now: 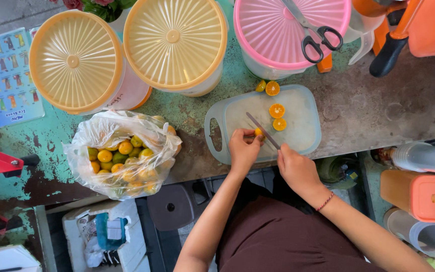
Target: The person repeatedly takes small oranges from a plastic bag, places them on a cutting board, and slices them in half with a knife. The cut halves are arranged on the board. The person then uses a manual citrus press to squeeze the juice from the halves into a container.
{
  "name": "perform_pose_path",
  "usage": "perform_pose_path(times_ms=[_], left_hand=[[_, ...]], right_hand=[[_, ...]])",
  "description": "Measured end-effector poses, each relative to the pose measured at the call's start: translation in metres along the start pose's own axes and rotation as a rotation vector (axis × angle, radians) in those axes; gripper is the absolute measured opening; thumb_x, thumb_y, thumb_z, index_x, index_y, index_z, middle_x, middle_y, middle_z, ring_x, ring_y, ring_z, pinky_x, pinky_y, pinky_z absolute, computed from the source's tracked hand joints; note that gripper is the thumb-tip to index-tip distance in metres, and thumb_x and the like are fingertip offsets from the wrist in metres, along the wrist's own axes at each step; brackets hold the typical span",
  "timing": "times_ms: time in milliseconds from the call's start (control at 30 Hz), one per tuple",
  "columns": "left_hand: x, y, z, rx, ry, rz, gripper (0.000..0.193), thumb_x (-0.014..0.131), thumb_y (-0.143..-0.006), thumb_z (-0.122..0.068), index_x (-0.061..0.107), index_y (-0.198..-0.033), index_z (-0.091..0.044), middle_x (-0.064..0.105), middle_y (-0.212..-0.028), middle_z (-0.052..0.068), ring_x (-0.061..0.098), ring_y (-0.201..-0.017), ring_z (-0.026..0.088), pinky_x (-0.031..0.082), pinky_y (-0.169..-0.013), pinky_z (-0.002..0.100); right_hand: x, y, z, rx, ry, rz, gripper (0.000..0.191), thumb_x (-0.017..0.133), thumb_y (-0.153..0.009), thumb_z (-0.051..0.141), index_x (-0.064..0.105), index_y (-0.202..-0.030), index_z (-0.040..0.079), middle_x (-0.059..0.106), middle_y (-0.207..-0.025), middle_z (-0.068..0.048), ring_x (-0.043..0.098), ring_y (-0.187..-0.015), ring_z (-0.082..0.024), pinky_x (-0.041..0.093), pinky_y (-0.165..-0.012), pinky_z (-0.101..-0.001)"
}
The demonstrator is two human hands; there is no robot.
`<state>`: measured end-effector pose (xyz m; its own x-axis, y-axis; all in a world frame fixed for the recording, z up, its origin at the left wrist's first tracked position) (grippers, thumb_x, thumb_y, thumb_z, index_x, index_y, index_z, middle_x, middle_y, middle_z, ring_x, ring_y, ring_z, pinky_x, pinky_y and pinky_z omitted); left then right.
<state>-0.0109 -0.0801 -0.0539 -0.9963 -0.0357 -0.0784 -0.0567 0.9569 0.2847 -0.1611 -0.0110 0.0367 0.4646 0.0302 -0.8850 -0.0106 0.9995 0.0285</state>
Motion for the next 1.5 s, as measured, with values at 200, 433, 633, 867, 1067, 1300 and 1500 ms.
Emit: perform_pose_path(times_ms=[200, 433, 633, 867, 1067, 1300, 1500], left_hand=[[0.003, -0.005, 0.007, -0.024, 0.088, 0.016, 0.019, 0.075, -0.087, 0.002, 0.06, -0.098, 0.008, 0.073, -0.096, 0.016, 0.078, -0.08, 0.02, 0.063, -0.066, 0.028], [0.001, -0.002, 0.006, 0.016, 0.001, -0.009, 0.017, 0.074, -0.086, 0.004, 0.061, -0.097, 0.008, 0.071, -0.096, 0.016, 0.077, -0.079, 0.021, 0.061, -0.066, 0.029], [-0.002, -0.003, 0.015, 0.014, -0.032, -0.042, 0.018, 0.074, -0.087, 0.002, 0.064, -0.1, 0.008, 0.072, -0.095, 0.016, 0.077, -0.077, 0.023, 0.06, -0.065, 0.029], [-0.006, -0.006, 0.023, -0.016, 0.023, 0.058, 0.019, 0.071, -0.089, 0.003, 0.062, -0.105, 0.009, 0.072, -0.1, 0.016, 0.078, -0.081, 0.021, 0.062, -0.068, 0.029], [-0.014, -0.004, -0.017, 0.212, -0.171, 0.168, 0.026, 0.069, -0.087, 0.005, 0.067, -0.112, 0.001, 0.069, -0.109, 0.014, 0.076, -0.083, 0.022, 0.062, -0.069, 0.03], [0.006, -0.043, -0.092, 0.675, -0.467, -0.029, 0.031, 0.077, -0.082, -0.011, 0.069, -0.111, -0.006, 0.062, -0.113, 0.014, 0.063, -0.105, 0.036, 0.052, -0.089, 0.041], [0.059, -0.081, -0.109, 0.614, -0.656, -0.116, 0.051, 0.088, -0.065, -0.027, 0.062, -0.103, -0.004, 0.063, -0.106, 0.012, 0.056, -0.104, 0.036, 0.044, -0.088, 0.048]], right_hand=[[0.004, 0.004, 0.004, 0.003, 0.049, -0.006, 0.015, 0.057, -0.098, 0.017, 0.051, -0.091, 0.005, 0.067, -0.072, -0.015, 0.067, -0.065, -0.039, 0.052, -0.053, -0.0504], [0.028, -0.02, 0.008, -0.014, 0.013, -0.032, 0.014, 0.055, -0.1, 0.016, 0.052, -0.097, 0.003, 0.068, -0.073, -0.019, 0.068, -0.064, -0.042, 0.052, -0.052, -0.0515], [0.052, -0.026, -0.002, 0.082, 0.042, 0.096, 0.017, 0.052, -0.102, 0.021, 0.053, -0.098, 0.005, 0.07, -0.072, -0.021, 0.068, -0.065, -0.043, 0.053, -0.055, -0.0544], [0.037, 0.017, -0.01, 0.096, 0.12, 0.175, 0.016, 0.052, -0.098, 0.021, 0.054, -0.1, 0.005, 0.069, -0.07, -0.019, 0.069, -0.063, -0.042, 0.054, -0.053, -0.0543], [0.022, -0.009, -0.019, 0.056, -0.113, 0.049, 0.02, 0.054, -0.102, 0.024, 0.052, -0.094, 0.005, 0.065, -0.068, -0.019, 0.065, -0.064, -0.043, 0.049, -0.055, -0.0535], [-0.038, 0.04, -0.091, 0.337, -0.312, -0.143, 0.026, 0.057, -0.104, 0.025, 0.051, -0.092, 0.003, 0.057, -0.062, -0.02, 0.06, -0.057, -0.04, 0.044, -0.054, -0.0468], [-0.046, 0.065, -0.112, 0.444, -0.309, -0.223, 0.025, 0.057, -0.104, 0.026, 0.055, -0.094, 0.003, 0.058, -0.062, -0.019, 0.061, -0.055, -0.034, 0.044, -0.053, -0.0441]])
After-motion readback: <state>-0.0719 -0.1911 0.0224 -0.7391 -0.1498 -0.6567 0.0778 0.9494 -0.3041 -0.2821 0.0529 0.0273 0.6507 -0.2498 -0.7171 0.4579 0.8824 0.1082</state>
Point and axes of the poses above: each hand's wrist, its own y-axis away from the middle knuckle, its own x-axis out of the palm, z = x × y, the point moved 7 cm from there along -y, towards the middle knuckle
